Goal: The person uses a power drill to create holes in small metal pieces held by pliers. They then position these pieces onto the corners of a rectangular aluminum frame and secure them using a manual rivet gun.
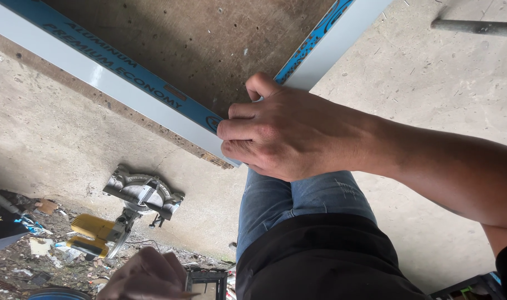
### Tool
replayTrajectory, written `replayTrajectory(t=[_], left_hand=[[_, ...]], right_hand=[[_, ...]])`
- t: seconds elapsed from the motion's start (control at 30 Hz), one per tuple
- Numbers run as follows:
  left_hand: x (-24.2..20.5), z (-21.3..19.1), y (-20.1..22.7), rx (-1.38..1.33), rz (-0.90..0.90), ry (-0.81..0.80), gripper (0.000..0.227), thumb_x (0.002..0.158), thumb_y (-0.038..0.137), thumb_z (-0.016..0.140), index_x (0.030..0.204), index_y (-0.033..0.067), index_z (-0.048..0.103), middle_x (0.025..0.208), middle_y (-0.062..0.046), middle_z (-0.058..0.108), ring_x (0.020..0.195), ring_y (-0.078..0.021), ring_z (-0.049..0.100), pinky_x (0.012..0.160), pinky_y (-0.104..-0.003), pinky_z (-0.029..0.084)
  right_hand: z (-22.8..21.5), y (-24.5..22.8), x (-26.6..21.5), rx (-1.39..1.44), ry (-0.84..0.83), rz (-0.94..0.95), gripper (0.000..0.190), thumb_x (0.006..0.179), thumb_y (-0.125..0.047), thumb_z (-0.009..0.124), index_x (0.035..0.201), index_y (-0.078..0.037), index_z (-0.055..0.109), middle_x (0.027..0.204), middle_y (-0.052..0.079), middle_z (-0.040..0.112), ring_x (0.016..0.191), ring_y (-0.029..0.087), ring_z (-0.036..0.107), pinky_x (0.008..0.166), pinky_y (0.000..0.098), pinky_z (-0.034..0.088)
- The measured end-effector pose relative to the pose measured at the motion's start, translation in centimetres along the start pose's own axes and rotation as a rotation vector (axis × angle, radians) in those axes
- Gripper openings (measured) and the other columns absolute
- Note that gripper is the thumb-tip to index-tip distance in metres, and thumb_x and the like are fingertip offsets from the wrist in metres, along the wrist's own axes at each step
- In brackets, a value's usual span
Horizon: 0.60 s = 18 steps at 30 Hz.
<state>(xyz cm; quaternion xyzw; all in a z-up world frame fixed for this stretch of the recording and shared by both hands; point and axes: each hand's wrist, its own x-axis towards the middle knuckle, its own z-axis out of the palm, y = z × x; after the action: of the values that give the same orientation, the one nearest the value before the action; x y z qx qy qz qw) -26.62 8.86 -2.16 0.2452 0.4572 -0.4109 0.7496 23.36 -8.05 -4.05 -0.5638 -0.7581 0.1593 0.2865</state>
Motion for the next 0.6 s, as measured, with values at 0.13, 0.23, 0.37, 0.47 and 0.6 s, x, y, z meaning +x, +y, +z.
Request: replayTrajectory(t=[0.13,0.23,0.37,0.47,0.6], left_hand=[[1.5,12.2,12.7,0.067,0.545,0.052,0.008,0.082,0.003,0.077,0.082,-0.0036,0.072,0.081,-0.020,0.071,0.061,-0.0222,0.063,0.051,-0.032,0.045],[1.8,17.8,15.7,0.128,1.140,0.274,0.014,0.091,0.017,0.075,0.102,0.0121,0.068,0.084,-0.008,0.067,0.070,-0.0157,0.070,0.060,-0.021,0.061],[3.1,21.2,17.3,0.141,1.159,0.692,0.016,0.082,0.025,0.078,0.085,0.0115,0.070,0.078,-0.010,0.069,0.064,-0.0155,0.072,0.057,-0.023,0.069],[4.0,20.7,18.5,0.396,1.263,0.628,0.008,0.087,0.012,0.071,0.084,0.0042,0.070,0.077,-0.008,0.075,0.077,-0.0190,0.078,0.071,-0.023,0.068],[4.6,21.6,19.0,0.485,1.246,0.755,0.006,0.087,0.011,0.072,0.084,0.0067,0.070,0.087,-0.014,0.077,0.078,-0.0196,0.079,0.073,-0.024,0.063]], right_hand=[[0.0,0.0,-0.1,0.008,0.005,-0.007,0.023,0.100,0.001,0.060,0.081,-0.011,0.063,0.082,-0.001,0.052,0.071,0.020,0.048,0.076,0.0390,0.036],[0.1,0.0,-0.2,0.013,-0.002,-0.004,0.021,0.098,0.001,0.062,0.082,-0.012,0.063,0.082,-0.001,0.052,0.071,0.019,0.048,0.076,0.0391,0.036],[0.1,0.0,0.0,-0.039,-0.016,-0.020,0.017,0.094,0.000,0.066,0.083,-0.012,0.066,0.084,-0.003,0.056,0.071,0.018,0.050,0.077,0.0386,0.038],[0.1,0.1,0.0,-0.085,-0.013,-0.039,0.013,0.089,-0.002,0.068,0.085,-0.014,0.066,0.087,-0.004,0.058,0.074,0.018,0.053,0.077,0.0381,0.038],[-0.2,0.0,0.2,-0.121,-0.038,-0.041,0.008,0.091,-0.007,0.069,0.088,-0.014,0.067,0.089,-0.003,0.056,0.076,0.018,0.053,0.077,0.0382,0.038]])
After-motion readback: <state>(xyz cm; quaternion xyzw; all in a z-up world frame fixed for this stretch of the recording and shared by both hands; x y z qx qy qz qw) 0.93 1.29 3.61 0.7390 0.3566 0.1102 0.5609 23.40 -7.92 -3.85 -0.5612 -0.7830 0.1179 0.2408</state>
